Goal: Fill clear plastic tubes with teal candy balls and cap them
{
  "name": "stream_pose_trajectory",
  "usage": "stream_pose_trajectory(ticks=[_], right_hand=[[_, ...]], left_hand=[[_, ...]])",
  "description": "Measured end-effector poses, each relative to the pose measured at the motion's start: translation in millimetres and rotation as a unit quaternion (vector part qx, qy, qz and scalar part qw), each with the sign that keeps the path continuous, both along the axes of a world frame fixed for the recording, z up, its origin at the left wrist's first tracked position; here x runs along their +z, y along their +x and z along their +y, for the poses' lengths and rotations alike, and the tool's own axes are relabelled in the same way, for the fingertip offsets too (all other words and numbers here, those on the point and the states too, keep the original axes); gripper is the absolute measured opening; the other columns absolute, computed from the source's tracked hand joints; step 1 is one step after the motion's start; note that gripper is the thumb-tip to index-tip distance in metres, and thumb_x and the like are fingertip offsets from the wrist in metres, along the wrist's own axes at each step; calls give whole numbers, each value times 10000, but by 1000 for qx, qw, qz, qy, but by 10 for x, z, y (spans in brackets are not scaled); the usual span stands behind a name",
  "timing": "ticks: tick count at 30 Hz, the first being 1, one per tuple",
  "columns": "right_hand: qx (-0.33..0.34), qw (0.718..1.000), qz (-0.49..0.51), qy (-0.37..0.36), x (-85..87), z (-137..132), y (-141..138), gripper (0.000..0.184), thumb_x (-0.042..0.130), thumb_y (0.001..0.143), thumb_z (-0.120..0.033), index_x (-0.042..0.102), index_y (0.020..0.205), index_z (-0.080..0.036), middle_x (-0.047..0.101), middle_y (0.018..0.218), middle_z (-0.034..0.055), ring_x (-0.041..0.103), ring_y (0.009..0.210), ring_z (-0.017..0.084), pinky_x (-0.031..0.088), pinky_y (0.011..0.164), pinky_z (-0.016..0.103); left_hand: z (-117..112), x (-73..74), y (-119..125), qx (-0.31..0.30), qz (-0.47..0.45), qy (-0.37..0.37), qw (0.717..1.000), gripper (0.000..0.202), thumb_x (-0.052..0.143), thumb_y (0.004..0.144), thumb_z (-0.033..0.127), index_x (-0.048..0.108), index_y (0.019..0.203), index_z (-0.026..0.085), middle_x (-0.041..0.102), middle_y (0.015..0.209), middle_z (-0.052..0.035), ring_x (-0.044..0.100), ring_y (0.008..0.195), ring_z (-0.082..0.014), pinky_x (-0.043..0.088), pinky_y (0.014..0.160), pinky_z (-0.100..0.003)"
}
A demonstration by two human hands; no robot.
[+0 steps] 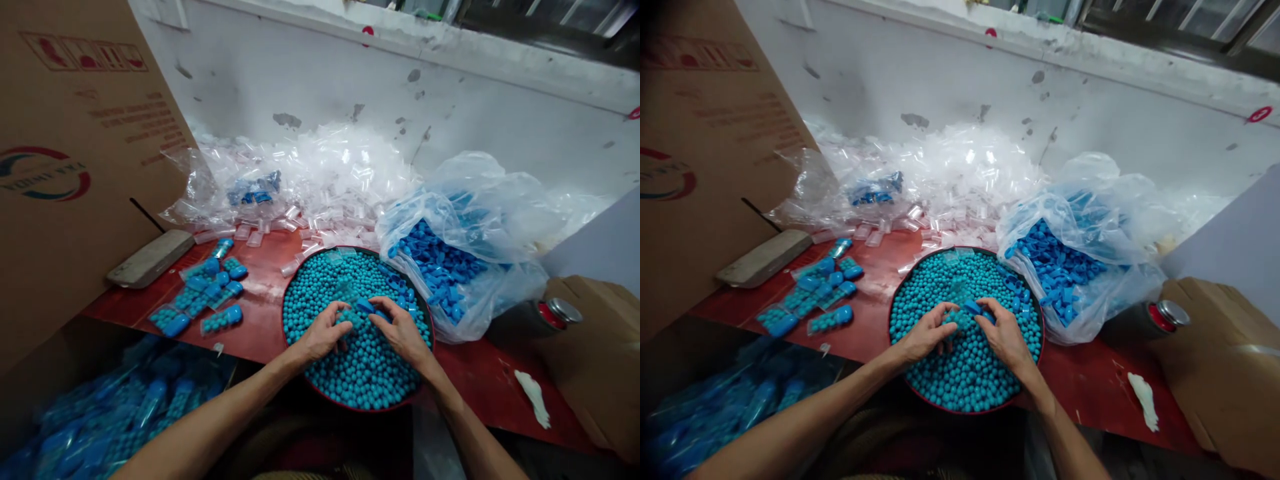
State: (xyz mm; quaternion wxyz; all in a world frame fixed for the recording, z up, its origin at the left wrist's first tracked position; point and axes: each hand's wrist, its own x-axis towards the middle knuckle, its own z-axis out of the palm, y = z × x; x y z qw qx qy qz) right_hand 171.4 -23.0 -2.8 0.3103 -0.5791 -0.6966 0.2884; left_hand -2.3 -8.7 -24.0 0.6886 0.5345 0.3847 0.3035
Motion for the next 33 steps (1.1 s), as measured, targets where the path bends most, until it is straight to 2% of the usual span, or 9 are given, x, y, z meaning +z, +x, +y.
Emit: stream_pose_trajectory(ticks=[6, 9, 12, 17, 24, 26, 28, 31, 33], right_hand=[[53, 997, 4, 65, 21, -207, -102, 343, 423, 808, -198, 512, 1139, -188, 580, 1062, 72, 532, 981, 173, 420, 862, 324], [-11, 998, 53, 34, 17, -234, -141, 275, 440, 813, -257, 583, 1037, -189, 633, 959, 58, 582, 886, 174, 461, 801, 317], [-83, 993, 83, 27, 11, -234, -186, 246, 487, 785, -300, 618, 960, -185, 651, 914, 54, 601, 831, 181, 480, 761, 319], [-67, 994, 68, 50, -29, -280, -252, 262, 456, 800, -262, 613, 993, -181, 642, 962, 69, 599, 861, 184, 479, 782, 334], [-34, 990, 42, 131, -142, -358, -394, 291, 401, 820, -199, 583, 1047, -184, 613, 1016, 88, 559, 962, 189, 441, 865, 367], [-21, 992, 62, 107, -121, -336, -352, 283, 431, 804, -202, 584, 1042, -186, 608, 1026, 83, 549, 975, 189, 426, 882, 368], [6, 994, 102, 36, -60, -286, -240, 270, 481, 774, -212, 593, 1020, -200, 610, 1013, 60, 553, 954, 183, 432, 866, 354], [25, 977, 187, -100, 47, -182, -37, 271, 544, 725, -233, 597, 989, -202, 624, 911, 26, 596, 733, 144, 491, 712, 310], [-2, 958, 246, -148, 86, -124, 27, 332, 576, 694, -248, 567, 1019, -181, 621, 843, 19, 576, 588, 116, 500, 593, 285]], left_hand=[[-24, -38, -11, -29, -41, 19, 999, 406, 515, 751, 272, 381, 1121, 173, 488, 613, 49, 478, 427, -58, 377, 386, -154], [-33, -48, -11, -57, -73, 0, 996, 467, 525, 748, 290, 350, 1162, 163, 508, 613, 40, 494, 418, -70, 381, 386, -168], [-37, -35, -9, -46, -84, -9, 995, 530, 530, 739, 304, 313, 1198, 154, 493, 598, 47, 504, 411, -81, 381, 376, -175], [-52, 31, -13, -11, -73, -18, 997, 599, 538, 731, 300, 279, 1250, 151, 486, 584, 53, 482, 391, -68, 362, 371, -169], [-66, 60, -4, 31, -65, -12, 997, 362, 529, 730, 317, 439, 1048, 168, 396, 525, 88, 377, 324, -22, 295, 317, -132], [-62, 66, -14, 40, -64, -13, 997, 332, 523, 732, 313, 439, 1024, 179, 401, 538, 88, 367, 322, -17, 294, 314, -127], [-57, 77, -28, 34, -55, -13, 998, 333, 512, 740, 320, 424, 1032, 186, 413, 543, 85, 389, 333, -25, 302, 317, -127], [-58, 84, -42, -19, -49, -10, 999, 345, 511, 744, 329, 398, 1040, 195, 433, 556, 80, 442, 360, -44, 325, 337, -134], [-63, 79, -40, -57, -50, -8, 997, 345, 506, 749, 332, 385, 1044, 201, 454, 589, 72, 461, 380, -49, 347, 359, -143]])
